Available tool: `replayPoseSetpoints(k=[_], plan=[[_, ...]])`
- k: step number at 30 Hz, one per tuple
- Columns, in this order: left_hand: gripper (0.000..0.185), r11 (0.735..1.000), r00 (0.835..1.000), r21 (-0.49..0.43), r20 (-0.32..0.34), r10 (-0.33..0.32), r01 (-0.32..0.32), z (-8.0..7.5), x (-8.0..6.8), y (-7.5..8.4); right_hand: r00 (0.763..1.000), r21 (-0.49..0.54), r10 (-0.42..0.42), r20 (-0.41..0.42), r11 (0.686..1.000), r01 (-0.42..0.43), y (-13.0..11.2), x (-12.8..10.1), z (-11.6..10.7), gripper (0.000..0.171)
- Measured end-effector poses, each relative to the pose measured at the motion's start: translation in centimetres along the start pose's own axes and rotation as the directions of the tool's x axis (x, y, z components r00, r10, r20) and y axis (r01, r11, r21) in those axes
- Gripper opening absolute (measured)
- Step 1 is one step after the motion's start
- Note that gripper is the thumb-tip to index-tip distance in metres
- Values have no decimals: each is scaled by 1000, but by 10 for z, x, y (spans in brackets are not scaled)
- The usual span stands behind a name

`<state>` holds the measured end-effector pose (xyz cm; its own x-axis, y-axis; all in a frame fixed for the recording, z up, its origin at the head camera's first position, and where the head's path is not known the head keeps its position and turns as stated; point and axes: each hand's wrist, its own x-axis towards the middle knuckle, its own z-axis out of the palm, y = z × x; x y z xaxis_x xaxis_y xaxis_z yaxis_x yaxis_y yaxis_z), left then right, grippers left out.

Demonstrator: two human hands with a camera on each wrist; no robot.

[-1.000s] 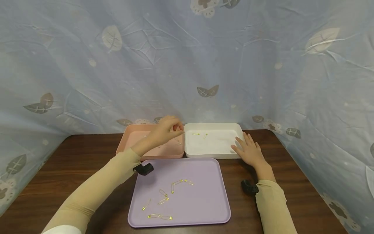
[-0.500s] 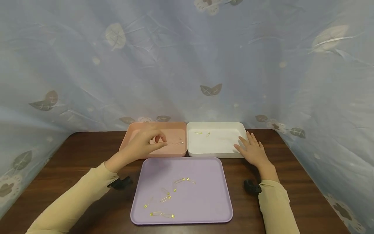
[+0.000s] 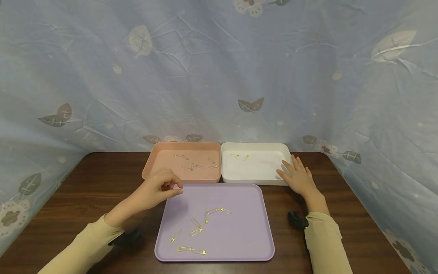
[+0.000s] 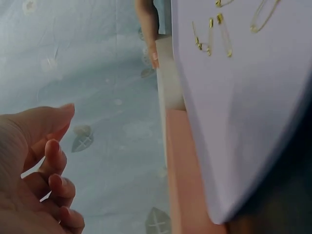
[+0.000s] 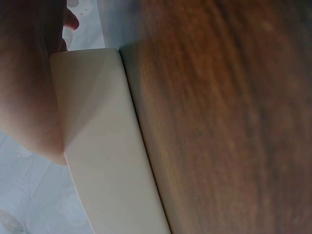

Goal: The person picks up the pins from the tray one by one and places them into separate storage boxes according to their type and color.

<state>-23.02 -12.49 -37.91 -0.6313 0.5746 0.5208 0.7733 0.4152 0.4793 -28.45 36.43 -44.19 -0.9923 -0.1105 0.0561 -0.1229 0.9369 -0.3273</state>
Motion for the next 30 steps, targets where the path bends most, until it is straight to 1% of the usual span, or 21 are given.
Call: replayPoseSetpoints(k=[2,4,7,9,11,13,15,17,19,22,25,30], plan=[[13,998,999,-50,30,-41,43,0,-9,-2,1000,-1,-2,1,1000,2,-1,1,0,72],[13,993,995,-81,68,-77,82,0,-16,-3,1000,-2,-4,2,1000,4,-1,1,1,72],[14,984,983,-118,145,-117,134,2,-25,-6,1000,4,-7,3,1000,7,-2,2,1,71],[14,980,969,-119,208,-135,162,3,-27,-7,1000,8,-12,3,1000,12,-2,3,2,71],[14,978,951,-119,279,-135,174,6,-29,-10,1000,7,-13,6,1000,13,-1,3,3,71],[14,983,930,-107,352,-106,152,10,-29,-12,1000,1,-11,5,1000,11,1,3,3,71],[14,987,906,-103,418,-70,124,14,-30,-14,1000,-3,-10,1,1000,10,1,3,3,71],[14,991,886,-103,464,-27,84,17,-30,-16,1000,-1,-11,-5,1000,11,3,3,2,70],[15,992,869,-108,495,2,59,20,-31,-18,1000,3,-14,-6,1000,14,3,3,3,71],[15,993,849,-108,528,26,37,23,-34,-19,1000,-1,-14,-3,1000,14,3,3,3,71],[16,997,832,-81,555,33,15,25,-36,-19,1000,-7,-10,-6,1000,10,3,2,3,71],[16,1000,814,-17,581,21,-14,26,-38,-16,1000,-7,-13,-10,1000,13,1,1,2,71]])
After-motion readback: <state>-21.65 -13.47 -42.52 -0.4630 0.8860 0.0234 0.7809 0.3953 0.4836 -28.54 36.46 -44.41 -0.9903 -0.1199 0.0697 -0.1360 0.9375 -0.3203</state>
